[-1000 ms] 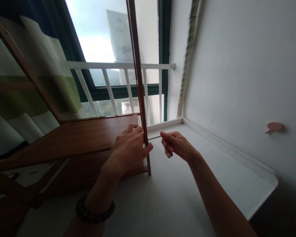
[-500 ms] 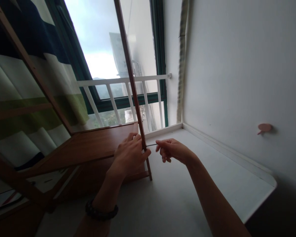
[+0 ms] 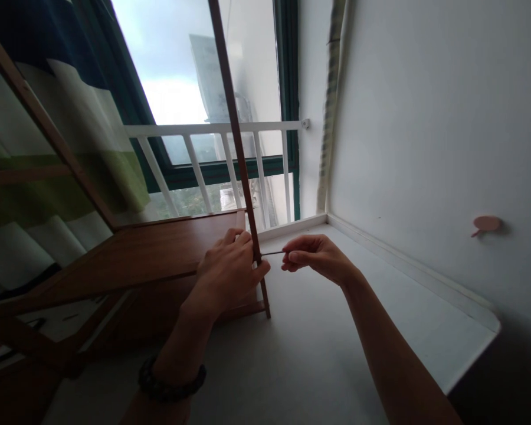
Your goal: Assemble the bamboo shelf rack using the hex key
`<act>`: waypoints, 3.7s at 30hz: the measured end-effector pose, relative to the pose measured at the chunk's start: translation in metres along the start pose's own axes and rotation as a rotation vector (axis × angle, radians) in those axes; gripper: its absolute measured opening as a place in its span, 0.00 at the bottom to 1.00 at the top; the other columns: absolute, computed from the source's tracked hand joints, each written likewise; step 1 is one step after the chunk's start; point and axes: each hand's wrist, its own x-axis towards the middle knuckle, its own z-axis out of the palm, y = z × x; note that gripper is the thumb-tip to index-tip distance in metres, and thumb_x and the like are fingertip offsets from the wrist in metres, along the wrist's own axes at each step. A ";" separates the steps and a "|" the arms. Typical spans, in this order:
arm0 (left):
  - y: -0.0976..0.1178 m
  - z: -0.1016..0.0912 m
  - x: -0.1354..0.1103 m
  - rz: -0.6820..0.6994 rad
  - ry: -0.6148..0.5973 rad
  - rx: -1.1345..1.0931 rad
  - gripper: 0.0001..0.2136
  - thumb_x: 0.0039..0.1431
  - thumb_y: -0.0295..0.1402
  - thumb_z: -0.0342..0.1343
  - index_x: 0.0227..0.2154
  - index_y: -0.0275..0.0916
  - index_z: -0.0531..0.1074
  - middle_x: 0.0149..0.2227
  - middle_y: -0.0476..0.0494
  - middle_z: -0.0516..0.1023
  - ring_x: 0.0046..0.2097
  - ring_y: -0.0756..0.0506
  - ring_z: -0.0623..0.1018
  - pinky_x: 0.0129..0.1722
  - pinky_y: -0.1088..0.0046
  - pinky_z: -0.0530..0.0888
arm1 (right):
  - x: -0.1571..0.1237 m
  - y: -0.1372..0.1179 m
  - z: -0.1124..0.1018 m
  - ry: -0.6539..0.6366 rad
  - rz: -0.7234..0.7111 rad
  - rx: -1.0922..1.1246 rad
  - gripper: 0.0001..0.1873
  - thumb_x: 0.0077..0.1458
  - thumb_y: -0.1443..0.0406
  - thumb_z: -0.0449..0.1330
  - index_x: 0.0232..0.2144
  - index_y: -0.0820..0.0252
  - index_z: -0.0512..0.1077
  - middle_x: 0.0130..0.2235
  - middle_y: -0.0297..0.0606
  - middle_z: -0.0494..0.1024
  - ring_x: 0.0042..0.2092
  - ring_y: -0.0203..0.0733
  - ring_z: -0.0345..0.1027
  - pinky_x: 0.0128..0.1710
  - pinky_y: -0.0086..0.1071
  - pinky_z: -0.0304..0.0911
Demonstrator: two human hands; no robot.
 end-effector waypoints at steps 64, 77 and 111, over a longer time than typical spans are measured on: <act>-0.002 0.005 -0.002 -0.069 0.058 -0.056 0.14 0.56 0.42 0.44 0.33 0.41 0.70 0.42 0.42 0.71 0.41 0.41 0.72 0.38 0.63 0.69 | 0.002 0.003 0.002 0.052 0.002 0.014 0.14 0.46 0.64 0.63 0.38 0.63 0.73 0.36 0.40 0.79 0.38 0.40 0.74 0.37 0.33 0.71; -0.025 -0.004 -0.003 0.037 0.016 -0.243 0.15 0.53 0.46 0.50 0.37 0.44 0.73 0.45 0.46 0.73 0.47 0.40 0.71 0.43 0.62 0.69 | 0.009 0.008 0.015 0.190 0.028 0.084 0.13 0.48 0.58 0.61 0.31 0.64 0.71 0.21 0.30 0.72 0.22 0.29 0.67 0.21 0.23 0.65; -0.030 0.002 -0.006 0.058 0.017 -0.348 0.13 0.55 0.42 0.49 0.38 0.42 0.72 0.44 0.44 0.73 0.45 0.43 0.71 0.45 0.64 0.69 | 0.006 0.005 0.017 0.187 -0.030 -0.292 0.18 0.51 0.54 0.57 0.22 0.65 0.69 0.17 0.34 0.73 0.18 0.33 0.68 0.18 0.24 0.63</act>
